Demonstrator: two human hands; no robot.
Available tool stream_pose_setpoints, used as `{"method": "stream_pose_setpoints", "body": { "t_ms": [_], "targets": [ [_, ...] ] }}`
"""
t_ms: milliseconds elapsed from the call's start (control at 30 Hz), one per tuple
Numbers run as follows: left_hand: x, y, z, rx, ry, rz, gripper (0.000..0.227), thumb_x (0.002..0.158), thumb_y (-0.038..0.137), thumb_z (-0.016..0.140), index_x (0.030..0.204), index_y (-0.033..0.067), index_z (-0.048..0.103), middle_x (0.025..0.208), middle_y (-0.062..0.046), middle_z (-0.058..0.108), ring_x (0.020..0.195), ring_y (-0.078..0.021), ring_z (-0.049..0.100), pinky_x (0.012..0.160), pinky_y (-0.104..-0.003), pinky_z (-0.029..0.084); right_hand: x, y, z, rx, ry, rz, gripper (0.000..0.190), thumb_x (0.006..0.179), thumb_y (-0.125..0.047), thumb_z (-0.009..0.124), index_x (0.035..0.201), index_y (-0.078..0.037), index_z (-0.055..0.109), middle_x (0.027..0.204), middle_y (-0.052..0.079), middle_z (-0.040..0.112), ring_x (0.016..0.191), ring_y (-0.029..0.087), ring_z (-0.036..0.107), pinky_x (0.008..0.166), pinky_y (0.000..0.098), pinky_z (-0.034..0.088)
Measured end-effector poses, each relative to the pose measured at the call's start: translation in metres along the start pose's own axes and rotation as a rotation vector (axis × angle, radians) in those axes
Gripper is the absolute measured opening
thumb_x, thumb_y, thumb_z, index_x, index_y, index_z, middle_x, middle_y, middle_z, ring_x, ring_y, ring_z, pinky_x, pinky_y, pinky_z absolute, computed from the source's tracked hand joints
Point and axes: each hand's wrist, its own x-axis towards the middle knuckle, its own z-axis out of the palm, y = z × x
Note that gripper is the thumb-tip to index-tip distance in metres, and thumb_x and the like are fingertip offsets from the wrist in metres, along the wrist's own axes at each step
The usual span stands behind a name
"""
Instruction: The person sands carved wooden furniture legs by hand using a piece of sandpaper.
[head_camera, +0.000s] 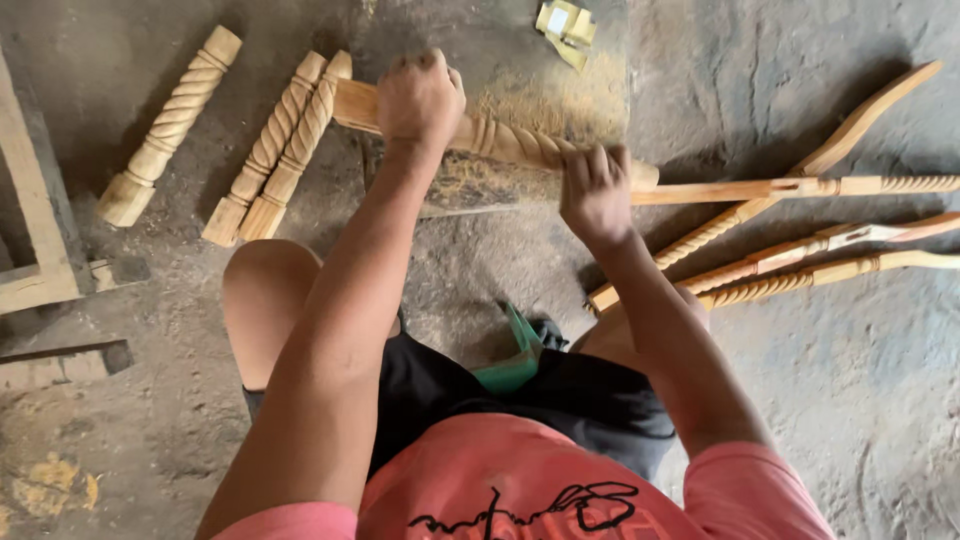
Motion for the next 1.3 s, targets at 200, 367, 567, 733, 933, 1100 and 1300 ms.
{"method": "stream_pose_setpoints", "body": {
  "t_ms": [200,367,567,733,933,1100,1300],
  "targets": [
    [0.004,0.004,-0.007,0.007,0.076,0.033,0.018,0.086,0.023,0.066,0.077,0.0067,0.067,0.072,-0.015,0.071,0.070,-0.0330,0.069,0.060,-0.048,0.058,-0.036,0.005,-0.050,-0.071,0.043,0.226,0.007,0.104,-0.013,0.067,0.098,-0.010,0.066,0.087,0.008,0.061,0.082,0.029,0.055,0.088,0.0433,0.041],
    [-0.003,-0.001,0.000,0.020,0.034,0.040,0.020,0.091,0.019,0.063,0.076,0.0066,0.066,0.071,-0.014,0.070,0.065,-0.0279,0.068,0.060,-0.044,0.058,0.021,0.021,0.038,-0.198,0.047,0.162,0.006,0.101,-0.014,0.066,0.095,-0.012,0.067,0.081,0.003,0.061,0.070,0.018,0.054,0.081,0.0412,0.038],
    [0.001,-0.002,-0.001,0.008,0.002,0.051,0.020,0.093,0.017,0.062,0.079,0.0041,0.068,0.070,-0.014,0.070,0.059,-0.0238,0.066,0.055,-0.038,0.057,-0.005,0.014,0.003,-0.166,-0.020,0.115,0.034,0.113,-0.025,0.065,0.082,-0.012,0.065,0.073,0.004,0.063,0.058,0.018,0.049,0.076,0.0400,0.039],
    [-0.005,0.001,0.001,0.122,0.150,0.066,0.019,0.088,0.023,0.064,0.078,0.0070,0.068,0.071,-0.012,0.071,0.065,-0.0267,0.069,0.057,-0.041,0.057,0.017,0.026,0.029,-0.253,-0.074,0.259,0.024,0.104,-0.013,0.058,0.082,-0.011,0.065,0.072,0.006,0.063,0.059,0.018,0.053,0.082,0.0396,0.041],
    [0.004,-0.001,-0.005,0.078,0.118,0.079,0.019,0.087,0.024,0.068,0.084,0.0045,0.071,0.073,-0.016,0.071,0.066,-0.0304,0.070,0.056,-0.043,0.058,-0.013,0.051,-0.035,-0.067,-0.158,0.151,0.007,0.105,-0.010,0.068,0.101,-0.008,0.073,0.080,0.004,0.066,0.074,0.019,0.061,0.089,0.0439,0.037],
    [0.010,0.000,-0.007,0.082,0.078,0.112,0.017,0.086,0.021,0.069,0.079,0.0052,0.069,0.073,-0.015,0.071,0.068,-0.0293,0.071,0.057,-0.043,0.059,-0.032,0.065,-0.048,0.040,-0.013,0.337,0.009,0.103,-0.015,0.073,0.095,-0.012,0.072,0.092,0.004,0.070,0.085,0.024,0.063,0.089,0.0415,0.037],
    [0.010,0.000,-0.002,0.083,0.042,0.085,0.016,0.088,0.018,0.068,0.079,0.0057,0.069,0.073,-0.015,0.071,0.069,-0.0298,0.070,0.059,-0.044,0.059,0.021,0.088,0.053,-0.137,-0.192,0.254,0.019,0.107,-0.011,0.064,0.088,-0.013,0.069,0.079,0.000,0.063,0.066,0.016,0.053,0.092,0.0376,0.039]
  ]
}}
